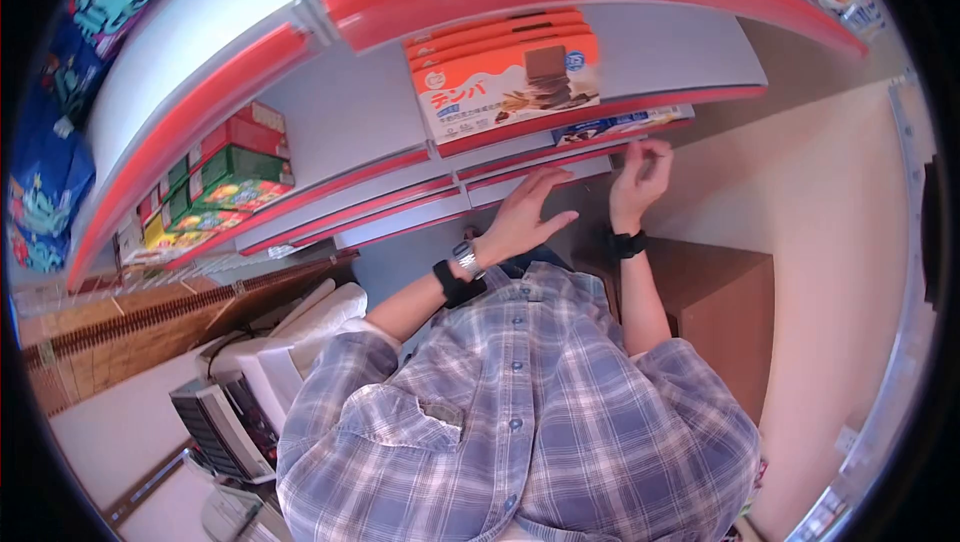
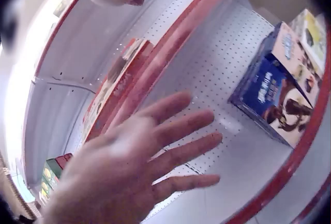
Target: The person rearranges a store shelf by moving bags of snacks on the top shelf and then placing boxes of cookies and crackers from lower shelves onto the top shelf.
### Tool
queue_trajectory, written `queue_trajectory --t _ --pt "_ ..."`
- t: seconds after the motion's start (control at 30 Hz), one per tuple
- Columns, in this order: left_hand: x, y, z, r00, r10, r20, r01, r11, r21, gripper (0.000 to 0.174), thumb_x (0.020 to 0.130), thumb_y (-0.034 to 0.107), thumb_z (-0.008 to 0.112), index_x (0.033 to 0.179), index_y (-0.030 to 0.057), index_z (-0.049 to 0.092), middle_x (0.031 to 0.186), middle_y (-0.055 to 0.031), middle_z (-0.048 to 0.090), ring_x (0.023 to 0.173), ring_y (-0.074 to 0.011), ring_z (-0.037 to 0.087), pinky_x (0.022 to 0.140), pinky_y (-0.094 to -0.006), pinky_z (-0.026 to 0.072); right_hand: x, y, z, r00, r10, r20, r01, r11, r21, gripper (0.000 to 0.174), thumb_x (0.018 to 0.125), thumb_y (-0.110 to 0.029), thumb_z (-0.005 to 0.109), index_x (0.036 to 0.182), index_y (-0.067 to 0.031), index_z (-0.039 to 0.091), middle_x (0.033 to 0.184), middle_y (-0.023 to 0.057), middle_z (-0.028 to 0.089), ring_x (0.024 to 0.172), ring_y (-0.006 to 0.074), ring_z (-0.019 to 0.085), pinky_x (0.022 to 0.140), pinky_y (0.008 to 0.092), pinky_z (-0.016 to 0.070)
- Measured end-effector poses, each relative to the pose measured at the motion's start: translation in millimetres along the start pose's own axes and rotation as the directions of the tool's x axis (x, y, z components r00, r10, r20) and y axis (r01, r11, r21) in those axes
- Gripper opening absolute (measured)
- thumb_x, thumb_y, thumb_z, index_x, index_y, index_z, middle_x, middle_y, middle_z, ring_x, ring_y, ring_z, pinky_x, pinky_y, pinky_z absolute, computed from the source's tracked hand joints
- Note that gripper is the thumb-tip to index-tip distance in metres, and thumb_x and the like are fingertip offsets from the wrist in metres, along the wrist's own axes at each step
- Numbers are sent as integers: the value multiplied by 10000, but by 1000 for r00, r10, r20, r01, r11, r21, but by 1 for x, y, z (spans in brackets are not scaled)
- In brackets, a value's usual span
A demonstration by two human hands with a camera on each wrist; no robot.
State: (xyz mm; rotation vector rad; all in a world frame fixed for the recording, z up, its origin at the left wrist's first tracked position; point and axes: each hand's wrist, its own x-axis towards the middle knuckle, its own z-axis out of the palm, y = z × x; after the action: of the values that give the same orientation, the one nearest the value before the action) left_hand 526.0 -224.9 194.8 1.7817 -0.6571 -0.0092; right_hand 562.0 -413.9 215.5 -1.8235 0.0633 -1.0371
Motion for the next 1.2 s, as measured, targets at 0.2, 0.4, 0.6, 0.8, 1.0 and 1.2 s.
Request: queue_trajectory --t 0.2,0.4,0.6,0.8,1.0,1.2 --pt "50 -74 44 995 -63 -79 93 872 480 793 809 380 771 1438 57 413 1426 -201 463 1326 -360 459 1014 -454 444 -49 14 -32 974 203 100 -196 978 -74 69 908 -37 645 936 -8 589 802 67 573 733 163 566 717 285 463" --pt "132 -93 29 791 -559 247 475 817 327 719 874 586 633 1340 41 572 1217 -212 652 1155 -324 603 1004 -387 433 -42 44 -53 934 255 252 -252 967 -42 94 901 -37 652 985 -2 628 822 92 643 750 180 632 719 300 502" --pt "144 -170 55 661 -711 240 537 671 511 713 861 694 559 1243 100 660 1200 -214 673 1106 -329 638 932 -387 467 -3 71 -102 835 144 531 -202 978 52 125 898 -33 653 1021 -12 652 875 117 686 774 210 682 704 303 523" --pt "116 -122 64 858 -476 -192 477 601 641 548 800 496 709 1149 75 667 1058 -228 684 994 -383 662 820 -451 514 13 124 -155 741 229 631 -290 957 -8 92 906 -45 656 989 -6 660 873 110 696 750 207 695 674 292 527" --pt "63 -84 75 869 -184 -459 464 624 628 759 660 232 834 1325 89 498 1198 -237 560 1092 -444 583 855 -485 528 18 144 -154 648 186 738 -277 961 1 159 883 -64 686 1033 -24 651 926 112 697 795 222 702 701 311 543" --pt "32 -8 82 968 -187 -168 250 780 573 871 600 168 844 1367 82 441 1327 -192 461 1169 -423 545 910 -454 529 27 110 -99 508 -118 853 111 991 71 814 686 -119 848 1391 -48 446 1310 154 568 1159 315 596 949 364 502"
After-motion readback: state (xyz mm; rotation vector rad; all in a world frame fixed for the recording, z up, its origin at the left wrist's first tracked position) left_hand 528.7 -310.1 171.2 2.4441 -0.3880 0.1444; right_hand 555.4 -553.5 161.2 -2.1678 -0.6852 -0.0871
